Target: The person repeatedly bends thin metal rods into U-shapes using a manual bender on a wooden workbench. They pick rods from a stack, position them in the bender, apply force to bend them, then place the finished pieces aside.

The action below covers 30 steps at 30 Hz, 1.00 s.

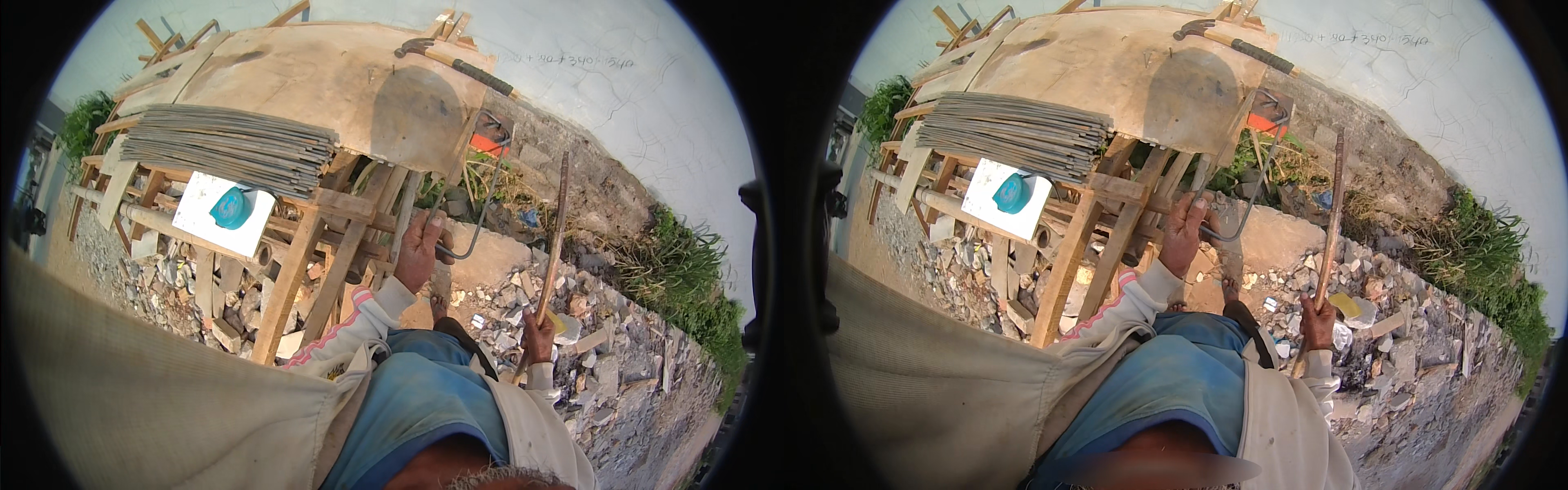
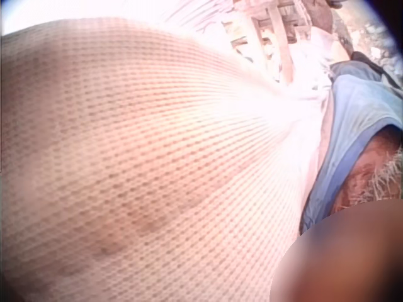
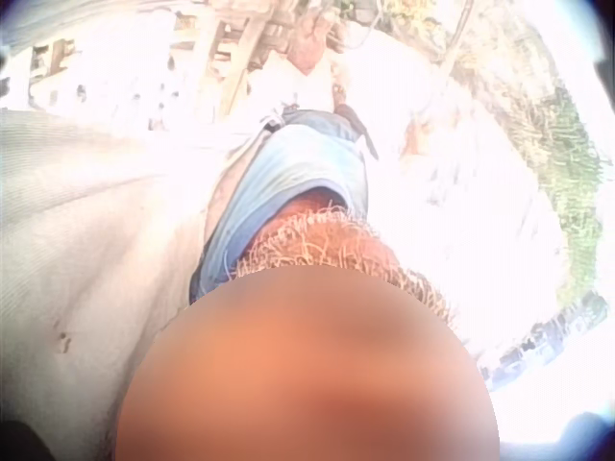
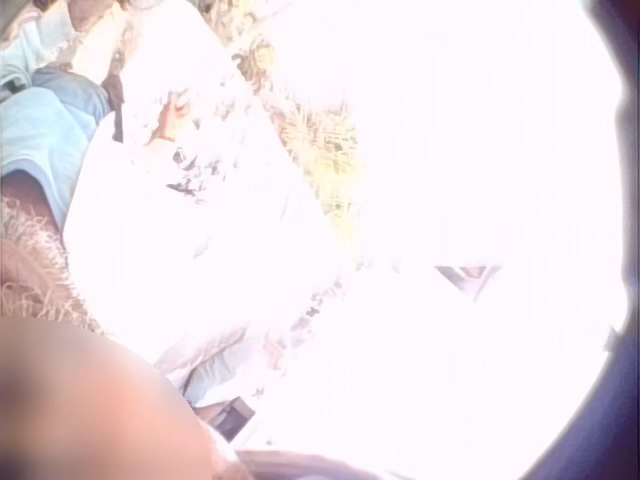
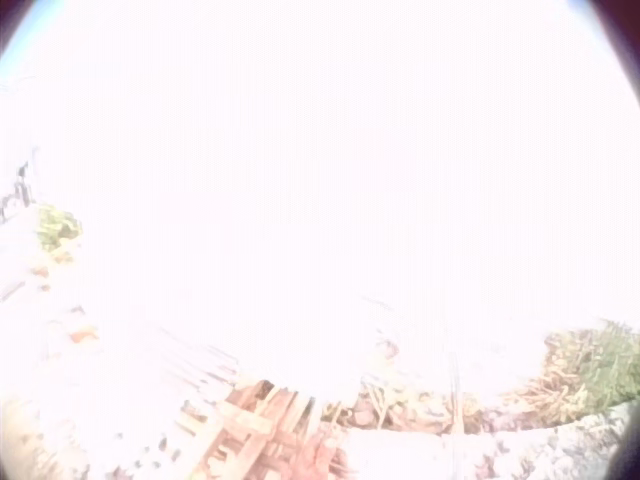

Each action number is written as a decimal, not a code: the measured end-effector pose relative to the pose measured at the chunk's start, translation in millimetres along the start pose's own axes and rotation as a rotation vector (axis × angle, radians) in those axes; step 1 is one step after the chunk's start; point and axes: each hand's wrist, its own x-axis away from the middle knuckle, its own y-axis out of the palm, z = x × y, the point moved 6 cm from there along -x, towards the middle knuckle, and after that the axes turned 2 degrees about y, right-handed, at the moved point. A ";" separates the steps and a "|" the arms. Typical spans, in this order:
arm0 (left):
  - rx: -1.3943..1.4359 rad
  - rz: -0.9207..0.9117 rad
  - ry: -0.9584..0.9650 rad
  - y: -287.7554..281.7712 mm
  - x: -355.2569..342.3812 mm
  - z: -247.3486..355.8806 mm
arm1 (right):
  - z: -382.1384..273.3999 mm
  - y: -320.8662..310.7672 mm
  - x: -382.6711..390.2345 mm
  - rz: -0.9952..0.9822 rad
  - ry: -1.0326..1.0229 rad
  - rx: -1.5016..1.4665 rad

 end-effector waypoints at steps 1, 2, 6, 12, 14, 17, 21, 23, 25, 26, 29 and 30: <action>-0.025 -0.010 0.084 10.9 1.6 4.1 | 14.2 -2.7 -8.0 0.008 -0.034 -0.064; -0.075 -0.018 0.147 19.9 1.7 7.0 | 30.0 -7.5 -21.4 0.022 0.005 -0.030; -0.162 0.103 0.232 21.2 -14.2 15.9 | 89.8 -25.6 -73.3 -0.036 0.107 0.008; -0.189 0.188 0.134 -0.4 3.4 11.3 | 134.2 -65.2 -137.1 -0.195 0.158 0.098; -0.078 0.185 0.093 6.1 22.5 -4.0 | 122.1 -72.1 -155.3 -0.198 0.083 0.154; 0.039 0.236 -0.043 21.1 65.7 -35.8 | 75.7 -69.4 -171.9 -0.219 -0.014 0.010; 0.054 0.298 -0.080 48.9 103.1 -66.0 | -38.5 -25.5 -168.8 -0.520 -0.195 -0.166; 0.015 0.312 -0.068 57.8 116.2 -72.2 | -97.4 8.4 -160.0 -0.662 -0.227 -0.341; -0.047 0.283 -0.035 63.6 126.4 -75.0 | -147.2 44.9 -149.4 -0.714 -0.321 -0.376; -0.082 0.281 -0.010 63.6 134.2 -74.7 | -162.6 54.2 -141.7 -0.723 -0.326 -0.344; -0.115 0.320 0.086 56.7 164.9 -74.1 | -189.7 91.0 -107.4 -0.882 -0.385 -0.349; -0.123 0.363 0.122 53.8 176.2 -77.2 | -190.0 99.6 -95.1 -0.939 -0.382 -0.356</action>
